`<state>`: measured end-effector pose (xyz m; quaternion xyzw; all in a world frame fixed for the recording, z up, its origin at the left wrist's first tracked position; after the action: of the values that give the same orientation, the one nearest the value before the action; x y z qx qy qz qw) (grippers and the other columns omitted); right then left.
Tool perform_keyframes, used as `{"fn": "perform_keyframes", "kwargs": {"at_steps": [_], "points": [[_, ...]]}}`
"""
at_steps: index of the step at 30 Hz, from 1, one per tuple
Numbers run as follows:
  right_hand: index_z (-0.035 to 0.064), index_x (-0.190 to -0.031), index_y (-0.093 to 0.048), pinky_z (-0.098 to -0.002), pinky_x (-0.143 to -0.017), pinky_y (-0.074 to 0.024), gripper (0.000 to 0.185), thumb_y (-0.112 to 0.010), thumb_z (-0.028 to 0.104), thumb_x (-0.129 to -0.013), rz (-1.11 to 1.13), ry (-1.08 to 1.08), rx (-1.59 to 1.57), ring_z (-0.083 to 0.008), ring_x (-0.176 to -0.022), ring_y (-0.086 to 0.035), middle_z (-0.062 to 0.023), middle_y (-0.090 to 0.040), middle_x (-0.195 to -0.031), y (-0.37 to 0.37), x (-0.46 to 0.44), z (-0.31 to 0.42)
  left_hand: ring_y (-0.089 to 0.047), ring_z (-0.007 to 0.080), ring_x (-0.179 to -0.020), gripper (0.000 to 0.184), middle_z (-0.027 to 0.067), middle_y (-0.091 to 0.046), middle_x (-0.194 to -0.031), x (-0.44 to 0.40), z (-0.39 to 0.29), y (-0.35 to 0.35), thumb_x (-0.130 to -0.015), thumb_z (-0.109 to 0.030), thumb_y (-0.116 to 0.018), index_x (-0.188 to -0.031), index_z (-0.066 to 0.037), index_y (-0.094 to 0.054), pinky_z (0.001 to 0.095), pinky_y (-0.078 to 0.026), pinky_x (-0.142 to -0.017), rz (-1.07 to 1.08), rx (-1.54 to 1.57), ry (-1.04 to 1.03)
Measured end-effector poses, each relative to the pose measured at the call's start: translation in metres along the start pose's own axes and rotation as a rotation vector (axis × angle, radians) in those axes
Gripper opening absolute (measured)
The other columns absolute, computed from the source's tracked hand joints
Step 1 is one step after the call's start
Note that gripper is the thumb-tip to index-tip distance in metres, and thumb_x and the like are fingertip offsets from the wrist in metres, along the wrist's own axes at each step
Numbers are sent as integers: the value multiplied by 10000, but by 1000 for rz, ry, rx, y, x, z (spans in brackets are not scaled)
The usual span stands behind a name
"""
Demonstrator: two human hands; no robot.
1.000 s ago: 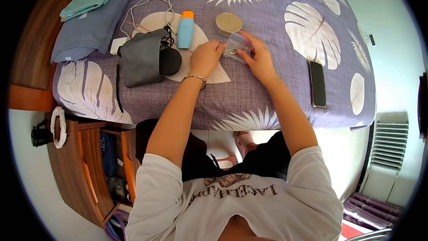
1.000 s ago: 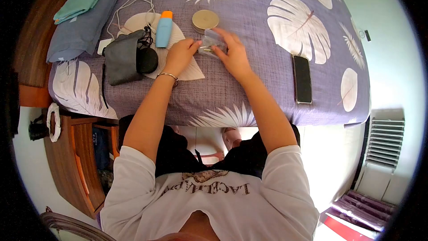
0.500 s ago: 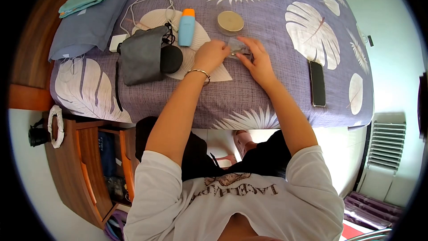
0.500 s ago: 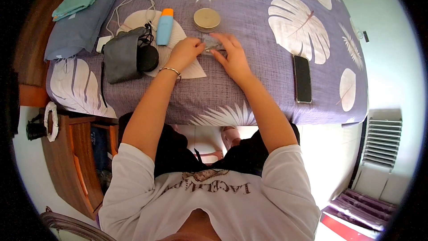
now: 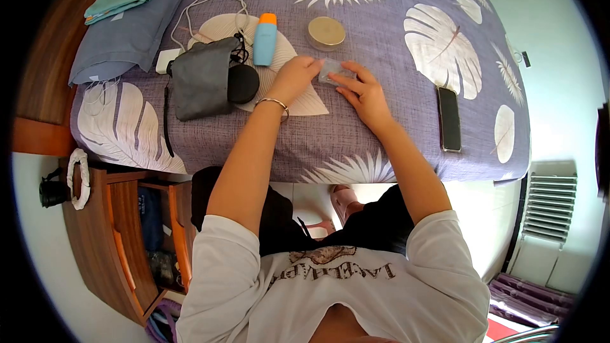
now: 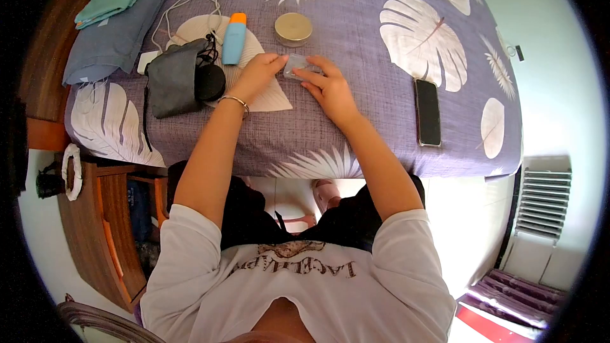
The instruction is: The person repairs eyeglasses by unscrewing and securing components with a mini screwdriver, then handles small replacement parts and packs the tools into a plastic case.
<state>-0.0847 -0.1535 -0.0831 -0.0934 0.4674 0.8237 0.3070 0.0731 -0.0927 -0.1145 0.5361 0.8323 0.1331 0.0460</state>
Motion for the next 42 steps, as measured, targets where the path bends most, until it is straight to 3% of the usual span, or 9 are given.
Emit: {"fn": "perform_keyframes", "kwargs": {"at_steps": [8, 16, 24, 27, 30, 32, 35, 38, 42], "points": [[169, -1015, -588, -316, -841, -386, 350, -585, 15, -701, 26, 63, 67, -273, -1035, -453, -108, -480, -1118, 3, 3, 1, -528, 319, -670, 327, 167, -556, -698, 11, -15, -10, -810, -280, -419, -687, 5, -525, 399, -402, -599, -20, -568, -224], [166, -1155, -471, -351, -896, -371, 463, -520, 33, -714, 280, 278, 404, -270, -1172, -328, -100, -388, -1234, 11, 2, -10, -550, 317, -614, 268, 145, -562, -640, 20, -20, -19, -812, -263, -432, -699, -36, -520, 410, -427, -545, -98, -752, -291], [234, -1148, -474, -373, -905, -351, 455, -546, 91, -723, 224, 207, 345, -317, -1152, -335, -114, -375, -1237, 17, 4, -6, -556, 307, -609, 270, 141, -562, -629, 24, -22, -23, -818, -268, -430, -698, -42, -515, 407, -427, -532, -152, -816, -315], [236, -1150, -467, -371, -902, -350, 464, -587, 126, -716, 199, 74, 224, -335, -1130, -350, -138, -378, -1222, 15, 5, -10, -556, 297, -655, 284, 162, -570, -684, 22, -19, -17, -817, -257, -400, -729, -23, -532, 394, -415, -557, -131, -731, -241], [182, -1192, -411, -357, -915, -332, 552, -635, 145, -689, 190, -83, 28, -331, -1119, -364, -160, -373, -1220, 17, 1, -8, -428, 224, -412, 277, 81, -486, -504, 15, -9, -7, -830, -255, -434, -647, -50, -465, 328, -348, -411, -273, -398, -447], [133, -1224, -368, -348, -928, -314, 623, -658, 148, -673, 157, -157, -92, -320, -1118, -370, -162, -366, -1227, 16, 0, -11, -279, 95, -359, 283, -21, -362, -469, 26, -13, 1, -841, -230, -433, -595, -94, -401, 227, -244, -348, -181, 337, 82], [76, -1270, -263, -341, -941, -295, 782, -700, 162, -628, 7, -275, -251, -292, -1126, -368, -178, -364, -1230, 16, 1, -26, -217, 14, -376, 283, -76, -286, -500, 43, -27, 6, -841, -208, -443, -581, -135, -360, 180, -157, -337, -130, 495, 148], [50, -1279, -235, -330, -945, -285, 854, -728, 178, -593, 12, -394, -480, -268, -1129, -365, -175, -375, -1227, 24, 2, -33, -212, 28, -371, 281, -61, -288, -496, 62, -50, 16, -830, -197, -459, -582, -131, -345, 187, -155, -336, -71, 679, 147], [11, -1228, -299, -331, -918, -311, 850, -757, 203, -538, 32, -371, -256, -257, -1098, -395, -157, -467, -1127, 7, 11, -40, -199, 32, -370, 292, -57, -239, -478, 88, -82, 44, -828, -187, -468, -587, -133, -312, 183, -148, -327, 29, 1022, 112]]}}
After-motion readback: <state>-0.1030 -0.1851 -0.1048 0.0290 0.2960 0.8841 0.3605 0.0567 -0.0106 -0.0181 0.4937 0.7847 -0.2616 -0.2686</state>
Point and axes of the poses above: each hand's wrist, its own x-axis away from the middle knuckle, its own y-axis out of the back of the hand, z = x × y, the point moved 3 cm from there along -x, towards the middle knuckle
